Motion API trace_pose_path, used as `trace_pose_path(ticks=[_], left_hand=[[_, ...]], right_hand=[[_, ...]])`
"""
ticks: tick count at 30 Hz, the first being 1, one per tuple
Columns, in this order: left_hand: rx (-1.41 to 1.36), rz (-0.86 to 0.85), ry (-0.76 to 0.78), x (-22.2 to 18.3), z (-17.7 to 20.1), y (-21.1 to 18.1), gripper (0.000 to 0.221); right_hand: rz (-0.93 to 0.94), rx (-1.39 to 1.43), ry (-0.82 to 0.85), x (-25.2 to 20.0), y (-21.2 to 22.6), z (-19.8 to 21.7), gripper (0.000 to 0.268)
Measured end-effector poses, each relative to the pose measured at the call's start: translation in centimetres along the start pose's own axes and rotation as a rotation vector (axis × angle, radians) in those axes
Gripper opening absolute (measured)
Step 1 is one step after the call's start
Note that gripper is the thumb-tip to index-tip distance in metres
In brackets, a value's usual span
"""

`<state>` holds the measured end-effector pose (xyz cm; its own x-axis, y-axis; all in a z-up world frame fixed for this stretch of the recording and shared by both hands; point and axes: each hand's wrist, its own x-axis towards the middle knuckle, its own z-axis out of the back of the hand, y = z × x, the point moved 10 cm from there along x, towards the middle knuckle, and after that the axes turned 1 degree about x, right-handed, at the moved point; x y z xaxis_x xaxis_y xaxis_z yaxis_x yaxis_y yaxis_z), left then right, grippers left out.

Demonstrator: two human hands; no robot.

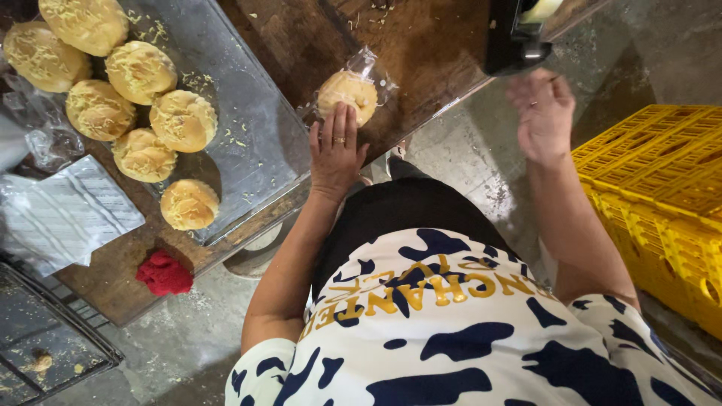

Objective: The person wraps individual bread rolls in plastic wrap, uses a tape dispenser to seal the packages, and places the sealed rolls into a yellow plastic crate.

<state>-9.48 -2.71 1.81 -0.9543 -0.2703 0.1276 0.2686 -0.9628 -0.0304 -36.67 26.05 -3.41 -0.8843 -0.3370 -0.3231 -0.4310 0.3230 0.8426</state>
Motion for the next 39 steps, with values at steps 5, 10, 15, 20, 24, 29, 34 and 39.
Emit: trace_pose_path(ticks=[5,10,15,20,24,29,34,39], left_hand=[[-0.026,-0.033,-0.010,-0.5,-0.5,0.0,0.086],[-0.030,-0.028,-0.028,-0.6,-0.8,0.1,0.089],[-0.013,-0.047,-0.070,-0.7,-0.3,-0.1,0.091],[-0.070,-0.044,-0.126,-0.8,0.0,0.1,0.069],[-0.001,-0.062,-0.210,-0.8,1.1,0.2,0.058],[-0.109,-0.071,-0.203,-0.5,1.9,0.7,0.045],[-0.300,0.011,-0.209,1.4,2.5,2.3,0.025],[-0.401,0.018,-0.342,6.6,2.1,4.7,0.032]], right_hand=[[-0.628,-0.221,0.227,-2.2,-7.1,-5.3,0.020],[-0.625,-0.374,0.666,-5.5,-9.9,-18.5,0.024],[-0.424,-0.677,0.665,-4.8,-11.3,-26.2,0.032],[-0.260,-1.092,0.495,-3.5,-12.6,-27.3,0.032],[0.117,-1.331,0.495,-3.1,-11.0,-28.8,0.032],[0.079,-1.799,0.511,-2.6,-11.9,-28.4,0.037],[0.224,-1.906,0.564,-3.3,-10.7,-28.5,0.037],[0.265,-1.720,0.520,-3.8,-10.5,-26.9,0.038]])
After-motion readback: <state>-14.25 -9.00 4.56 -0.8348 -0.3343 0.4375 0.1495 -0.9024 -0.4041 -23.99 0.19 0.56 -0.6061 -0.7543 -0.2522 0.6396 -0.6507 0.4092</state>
